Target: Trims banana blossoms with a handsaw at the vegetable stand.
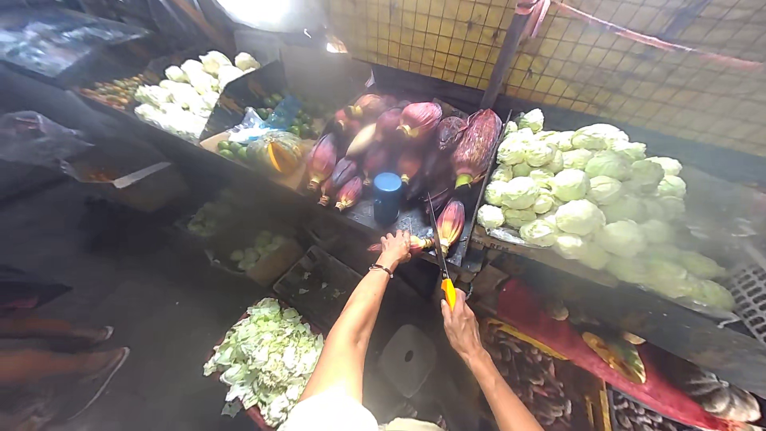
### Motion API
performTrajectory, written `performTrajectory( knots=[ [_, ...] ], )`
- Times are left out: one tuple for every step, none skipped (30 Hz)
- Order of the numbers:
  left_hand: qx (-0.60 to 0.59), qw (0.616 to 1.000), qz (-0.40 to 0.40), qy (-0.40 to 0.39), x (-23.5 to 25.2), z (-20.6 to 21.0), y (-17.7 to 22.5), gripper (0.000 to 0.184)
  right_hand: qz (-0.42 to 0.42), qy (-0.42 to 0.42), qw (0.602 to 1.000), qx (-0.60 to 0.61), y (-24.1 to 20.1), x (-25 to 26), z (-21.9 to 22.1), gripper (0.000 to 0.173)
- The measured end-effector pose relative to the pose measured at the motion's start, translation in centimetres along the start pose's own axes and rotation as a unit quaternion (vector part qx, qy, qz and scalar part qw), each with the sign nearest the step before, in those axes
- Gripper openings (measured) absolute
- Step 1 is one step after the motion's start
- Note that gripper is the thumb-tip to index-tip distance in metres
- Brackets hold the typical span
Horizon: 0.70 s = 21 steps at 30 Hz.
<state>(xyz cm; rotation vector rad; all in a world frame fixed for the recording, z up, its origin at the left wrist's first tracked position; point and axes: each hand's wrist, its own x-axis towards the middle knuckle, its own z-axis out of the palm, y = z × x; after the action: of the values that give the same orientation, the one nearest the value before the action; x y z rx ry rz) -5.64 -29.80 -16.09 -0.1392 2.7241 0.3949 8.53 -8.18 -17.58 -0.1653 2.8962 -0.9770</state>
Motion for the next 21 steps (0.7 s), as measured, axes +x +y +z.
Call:
performTrajectory(
  knots=[
    [0.001,1.0,-0.002,-0.003,0.1,0.0,0.0,0.077,0.004,-0.006,1.0,-0.005,-0.1,0.3,0.5,0.045],
    [0.003,1.0,-0.004,-0.005,0.1,-0.1,-0.1,0.077,0.015,-0.022,1.0,-0.015,-0.1,0.6,0.9,0.045],
    [0.004,1.0,-0.005,-0.006,0.2,-0.1,-0.1,0.077,0.035,-0.05,0.998,-0.031,-0.1,1.0,1.1,0.046],
    [0.002,1.0,-0.005,-0.005,0.2,-0.1,-0.1,0.077,0.062,-0.088,0.993,-0.051,-0.2,1.3,1.1,0.047],
    [-0.003,1.0,-0.004,-0.002,0.3,0.0,-0.2,0.077,0.086,-0.123,0.986,-0.067,-0.2,1.5,1.0,0.047],
    [-0.007,1.0,-0.004,0.001,0.3,0.1,-0.2,0.077,0.096,-0.138,0.983,-0.073,-0.1,1.7,1.0,0.048],
    [-0.009,1.0,-0.005,0.0,0.4,0.1,-0.2,0.077,0.094,-0.137,0.984,-0.069,0.0,1.8,0.9,0.048],
    [-0.01,1.0,-0.006,-0.003,0.5,0.0,-0.2,0.077,0.083,-0.125,0.987,-0.06,0.1,1.7,0.7,0.047],
    [-0.01,1.0,-0.007,-0.006,0.5,-0.2,-0.2,0.077,0.065,-0.104,0.991,-0.049,0.1,1.6,0.6,0.047],
    [-0.008,1.0,-0.006,-0.007,0.5,-0.3,-0.2,0.076,0.043,-0.073,0.996,-0.035,0.0,1.4,0.3,0.046],
    [-0.005,1.0,-0.006,-0.009,0.5,-0.3,-0.1,0.075,0.018,-0.033,0.999,-0.018,-0.3,1.3,0.1,0.045],
    [-0.002,1.0,-0.006,-0.011,0.6,-0.3,-0.1,0.074,-0.01,0.012,1.0,-0.002,-0.6,1.3,-0.1,0.044],
    [0.0,1.0,-0.006,-0.015,0.5,-0.4,0.0,0.074,-0.042,0.062,0.997,0.012,-1.1,1.4,-0.4,0.044],
    [0.001,1.0,-0.007,-0.017,0.5,-0.4,0.0,0.074,-0.074,0.11,0.991,0.021,-1.6,1.7,-0.8,0.043],
    [0.003,1.0,-0.007,-0.015,0.6,-0.3,0.0,0.074,-0.102,0.151,0.983,0.029,-2.1,1.9,-1.2,0.043],
    [0.004,1.0,-0.007,-0.014,0.7,-0.2,-0.1,0.075,-0.124,0.185,0.974,0.035,-2.6,2.2,-1.7,0.042],
    [0.004,1.0,-0.006,-0.013,0.7,-0.2,-0.1,0.076,-0.141,0.214,0.966,0.039,-3.1,2.4,-2.2,0.043],
    [0.003,1.0,-0.005,-0.012,0.7,-0.1,-0.1,0.076,-0.153,0.232,0.96,0.042,-3.5,2.4,-2.7,0.043],
    [0.003,1.0,-0.005,-0.011,0.7,-0.1,-0.1,0.076,-0.16,0.244,0.955,0.045,-3.8,2.4,-3.1,0.043],
    [0.002,1.0,-0.005,-0.011,0.7,-0.2,-0.1,0.076,-0.166,0.252,0.952,0.047,-4.0,2.3,-3.4,0.043],
    [0.0,1.0,-0.005,-0.011,0.7,-0.2,-0.1,0.076,-0.17,0.259,0.95,0.046,-4.2,2.3,-3.6,0.043]
  ],
)
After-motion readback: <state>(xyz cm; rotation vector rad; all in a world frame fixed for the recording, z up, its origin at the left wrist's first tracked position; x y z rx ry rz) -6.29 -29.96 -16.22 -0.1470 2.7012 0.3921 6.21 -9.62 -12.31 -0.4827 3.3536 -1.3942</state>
